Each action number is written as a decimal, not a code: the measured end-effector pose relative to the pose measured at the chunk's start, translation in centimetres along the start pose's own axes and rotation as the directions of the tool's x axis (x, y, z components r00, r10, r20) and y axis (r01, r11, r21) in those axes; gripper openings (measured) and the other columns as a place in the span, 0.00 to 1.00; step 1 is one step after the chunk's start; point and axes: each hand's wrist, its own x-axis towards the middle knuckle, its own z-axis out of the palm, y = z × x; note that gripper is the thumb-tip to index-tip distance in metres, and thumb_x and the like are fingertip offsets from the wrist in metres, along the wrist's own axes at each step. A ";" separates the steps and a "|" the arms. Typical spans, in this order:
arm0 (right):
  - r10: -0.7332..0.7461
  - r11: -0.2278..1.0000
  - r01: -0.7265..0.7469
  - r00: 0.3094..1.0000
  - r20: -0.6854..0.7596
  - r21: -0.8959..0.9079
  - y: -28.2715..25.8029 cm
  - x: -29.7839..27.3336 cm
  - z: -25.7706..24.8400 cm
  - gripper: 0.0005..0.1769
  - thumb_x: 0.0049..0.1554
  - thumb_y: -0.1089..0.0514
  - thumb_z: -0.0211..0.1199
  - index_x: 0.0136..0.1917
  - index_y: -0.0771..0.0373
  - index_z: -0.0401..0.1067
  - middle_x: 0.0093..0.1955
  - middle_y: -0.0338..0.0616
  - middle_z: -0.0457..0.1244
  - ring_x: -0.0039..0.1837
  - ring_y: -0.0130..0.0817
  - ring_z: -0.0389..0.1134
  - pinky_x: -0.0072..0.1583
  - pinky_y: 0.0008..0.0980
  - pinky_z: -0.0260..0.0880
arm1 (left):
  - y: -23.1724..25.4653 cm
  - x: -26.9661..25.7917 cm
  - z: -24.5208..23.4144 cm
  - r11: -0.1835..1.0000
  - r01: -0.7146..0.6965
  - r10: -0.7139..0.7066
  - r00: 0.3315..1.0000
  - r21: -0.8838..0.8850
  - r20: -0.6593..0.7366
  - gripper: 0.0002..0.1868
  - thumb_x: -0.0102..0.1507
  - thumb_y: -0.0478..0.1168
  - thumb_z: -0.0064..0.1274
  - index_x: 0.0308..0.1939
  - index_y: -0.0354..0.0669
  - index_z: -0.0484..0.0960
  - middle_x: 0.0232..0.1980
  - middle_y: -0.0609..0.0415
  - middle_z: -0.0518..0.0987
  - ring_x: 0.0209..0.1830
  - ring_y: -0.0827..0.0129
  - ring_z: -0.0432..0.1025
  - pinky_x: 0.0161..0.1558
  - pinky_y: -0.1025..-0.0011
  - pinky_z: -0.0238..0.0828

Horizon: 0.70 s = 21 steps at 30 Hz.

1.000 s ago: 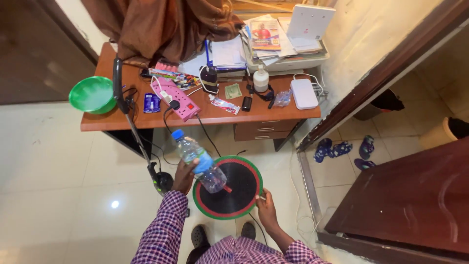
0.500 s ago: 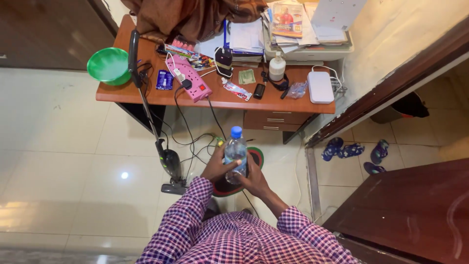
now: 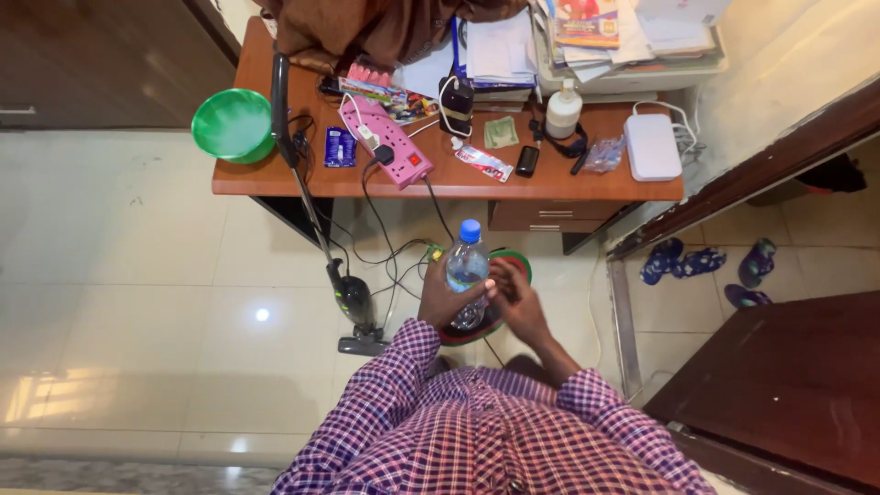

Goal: The recorder manipulates a vacuum cleaner, adjusts a power strip, moves a chair with clothes on it, and handles a water bottle in a bedroom.

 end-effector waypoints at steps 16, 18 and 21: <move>-0.115 0.842 -0.159 0.881 -0.460 -0.516 6.6 10.3 -21.8 0.48 0.57 0.54 0.70 0.82 0.64 0.48 0.80 0.60 0.52 0.78 0.52 0.57 0.72 0.42 0.61 | 0.1 5.3 6.7 0.993 0.062 -0.059 0.998 0.097 -0.034 0.44 0.48 0.52 0.75 0.64 0.39 0.74 0.54 0.43 0.75 0.54 0.56 0.75 0.54 0.59 0.75; -0.168 0.793 -0.116 0.902 -0.398 -0.598 8.1 12.3 -25.2 0.51 0.58 0.54 0.70 0.83 0.65 0.44 0.82 0.63 0.48 0.80 0.56 0.53 0.76 0.45 0.56 | -0.2 6.3 8.9 0.991 0.039 -0.033 0.998 0.127 -0.053 0.44 0.49 0.52 0.75 0.64 0.39 0.74 0.53 0.44 0.77 0.54 0.55 0.75 0.56 0.59 0.73; -0.223 0.645 -0.087 0.929 -0.296 -0.759 9.6 16.0 -30.5 0.54 0.56 0.53 0.71 0.84 0.64 0.41 0.83 0.67 0.41 0.83 0.64 0.45 0.78 0.48 0.50 | -0.2 8.3 13.0 0.994 0.029 -0.016 0.992 0.107 -0.122 0.43 0.50 0.53 0.74 0.63 0.39 0.74 0.54 0.45 0.77 0.55 0.55 0.75 0.57 0.59 0.73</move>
